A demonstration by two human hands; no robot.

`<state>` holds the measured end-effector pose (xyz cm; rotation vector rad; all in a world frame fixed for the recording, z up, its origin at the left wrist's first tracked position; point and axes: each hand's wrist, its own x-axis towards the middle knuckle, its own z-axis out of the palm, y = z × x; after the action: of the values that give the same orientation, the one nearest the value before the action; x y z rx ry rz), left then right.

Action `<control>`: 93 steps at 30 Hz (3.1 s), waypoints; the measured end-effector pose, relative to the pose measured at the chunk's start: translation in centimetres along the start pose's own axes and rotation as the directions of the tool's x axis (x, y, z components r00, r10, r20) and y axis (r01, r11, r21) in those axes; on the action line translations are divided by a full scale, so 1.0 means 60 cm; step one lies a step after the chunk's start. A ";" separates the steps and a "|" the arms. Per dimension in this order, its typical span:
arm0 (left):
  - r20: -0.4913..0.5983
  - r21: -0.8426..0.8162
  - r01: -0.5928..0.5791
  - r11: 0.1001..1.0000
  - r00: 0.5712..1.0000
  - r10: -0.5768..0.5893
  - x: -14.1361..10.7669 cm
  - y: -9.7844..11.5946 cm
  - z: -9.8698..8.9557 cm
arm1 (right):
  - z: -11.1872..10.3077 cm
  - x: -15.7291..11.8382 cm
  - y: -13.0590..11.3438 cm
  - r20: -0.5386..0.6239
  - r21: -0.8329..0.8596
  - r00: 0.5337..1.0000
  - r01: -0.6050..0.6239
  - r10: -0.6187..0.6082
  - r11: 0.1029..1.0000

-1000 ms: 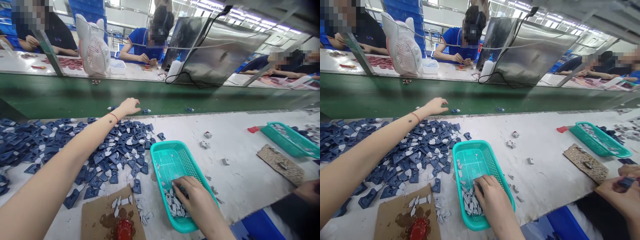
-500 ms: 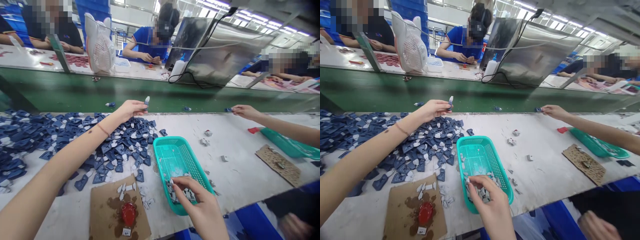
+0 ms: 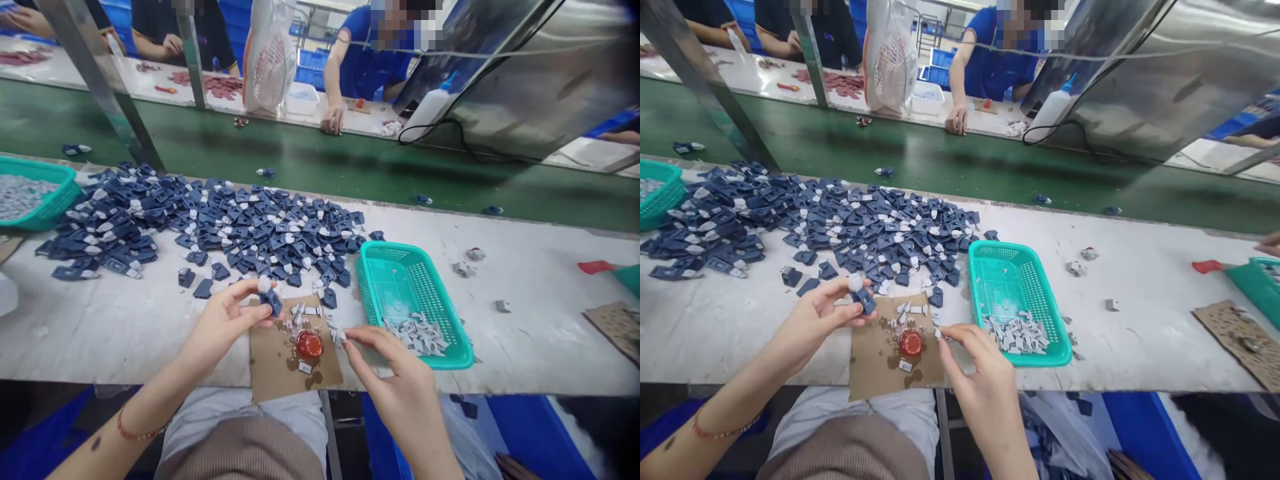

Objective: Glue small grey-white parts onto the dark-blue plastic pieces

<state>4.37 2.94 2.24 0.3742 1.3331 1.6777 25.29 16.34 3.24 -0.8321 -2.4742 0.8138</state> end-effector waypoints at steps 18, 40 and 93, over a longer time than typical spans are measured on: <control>-0.062 0.077 0.041 0.996 0.997 -0.037 -0.087 -0.085 -0.017 | 0.036 0.003 -0.048 0.206 -0.274 0.949 0.289 -0.238 0.917; 0.095 -0.219 0.052 0.974 0.995 -0.032 -0.063 -0.074 0.065 | -0.014 0.015 -0.099 0.264 0.360 0.917 -0.380 0.298 0.852; 0.057 -0.285 -0.084 0.955 0.993 0.105 -0.083 -0.065 0.069 | 0.005 -0.005 -0.116 0.234 0.456 0.938 -0.337 0.255 0.824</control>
<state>11.75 1.36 1.75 0.3304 1.0186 1.8863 22.50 11.46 7.39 -0.9954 -2.1248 1.6003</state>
